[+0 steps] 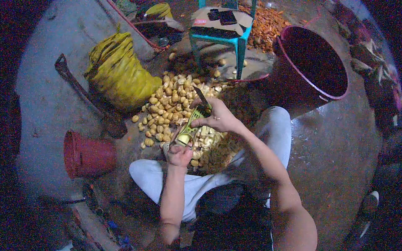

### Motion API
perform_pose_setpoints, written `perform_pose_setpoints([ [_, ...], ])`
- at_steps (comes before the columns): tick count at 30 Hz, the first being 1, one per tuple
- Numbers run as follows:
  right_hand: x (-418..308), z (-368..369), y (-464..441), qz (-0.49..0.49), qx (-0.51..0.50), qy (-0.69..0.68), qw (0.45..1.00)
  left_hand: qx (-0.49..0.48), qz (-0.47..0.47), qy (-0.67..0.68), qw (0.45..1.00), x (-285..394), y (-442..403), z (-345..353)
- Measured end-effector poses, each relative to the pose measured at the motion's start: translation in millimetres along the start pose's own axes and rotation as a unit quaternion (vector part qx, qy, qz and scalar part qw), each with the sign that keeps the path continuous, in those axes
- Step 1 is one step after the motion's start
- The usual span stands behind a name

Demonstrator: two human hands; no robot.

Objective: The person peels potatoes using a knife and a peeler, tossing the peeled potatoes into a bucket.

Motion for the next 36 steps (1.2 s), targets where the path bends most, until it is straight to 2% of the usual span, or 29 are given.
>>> perform_pose_setpoints([
  [3,-6.8,-1.9,-0.5,0.022,-0.007,0.024,0.999,-0.002,-0.001,-0.027,1.0,3.6,0.4,9.9],
  [6,-10.8,-5.4,0.4,-0.003,-0.007,0.027,1.0,-0.026,0.007,-0.077,0.997,5.1,1.7,18.7],
  [10,36.9,-39.8,-8.2,0.097,0.056,0.096,0.989,-0.088,-0.002,-0.042,0.995,1.1,1.3,12.2],
  [12,35.6,-41.6,-8.8,0.059,0.072,0.016,0.996,-0.039,-0.017,0.03,0.999,2.4,4.7,11.6],
  [14,3.4,-24.2,-4.7,0.034,0.033,0.029,0.998,-0.044,-0.009,0.015,0.999,4.8,1.1,15.6],
  [16,-17.9,-8.0,1.6,-0.018,0.005,0.028,0.999,-0.049,0.02,-0.095,0.994,7.7,1.7,21.8],
  [18,-15.9,-12.0,2.1,0.03,0.024,0.03,0.999,-0.029,0.015,-0.128,0.991,5.8,6.5,16.2],
  [20,35.5,-29.8,-3.5,0.089,0.08,0.036,0.992,-0.033,0.039,-0.053,0.997,3.3,6.7,1.9],
  [22,30.5,-37.7,-9.8,0.076,0.103,0.012,0.992,-0.043,0.03,-0.018,0.998,7.7,8.3,6.6],
  [24,10.4,-25.0,-4.8,0.033,0.031,0.045,0.998,-0.045,0.023,-0.029,0.998,9.3,8.4,8.3],
  [26,-9.4,-6.2,0.2,-0.024,0.002,0.038,0.999,-0.039,0.026,-0.064,0.997,6.9,5.5,9.8],
  [28,-13.0,-12.6,-1.2,0.018,0.024,0.053,0.998,-0.028,0.071,-0.07,0.995,8.7,8.2,11.6],
  [29,8.3,-22.3,-2.0,0.092,0.055,0.055,0.993,-0.039,0.037,-0.024,0.998,7.3,6.4,10.1],
  [32,34.0,-35.9,-5.2,0.065,0.082,0.026,0.994,-0.042,0.014,0.043,0.998,7.6,4.7,17.8],
  [33,14.4,-29.4,-4.1,0.035,0.051,0.038,0.997,-0.083,0.011,0.05,0.995,9.4,3.5,25.0],
  [34,-11.4,-17.6,0.2,0.008,0.019,0.048,0.999,-0.082,0.013,0.052,0.995,9.9,3.6,27.8],
  [36,-26.8,-8.0,2.8,-0.019,0.005,0.055,0.998,-0.038,0.035,-0.037,0.998,10.5,5.3,26.7],
])
Point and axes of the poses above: each hand's wrist, its own y-axis away from the middle knuckle, its own z-axis out of the palm, x = y × z, the point moved 5 cm from there along -y, towards the middle knuckle, and after that the axes turned 1 degree about -z, right-handed, at the moved point
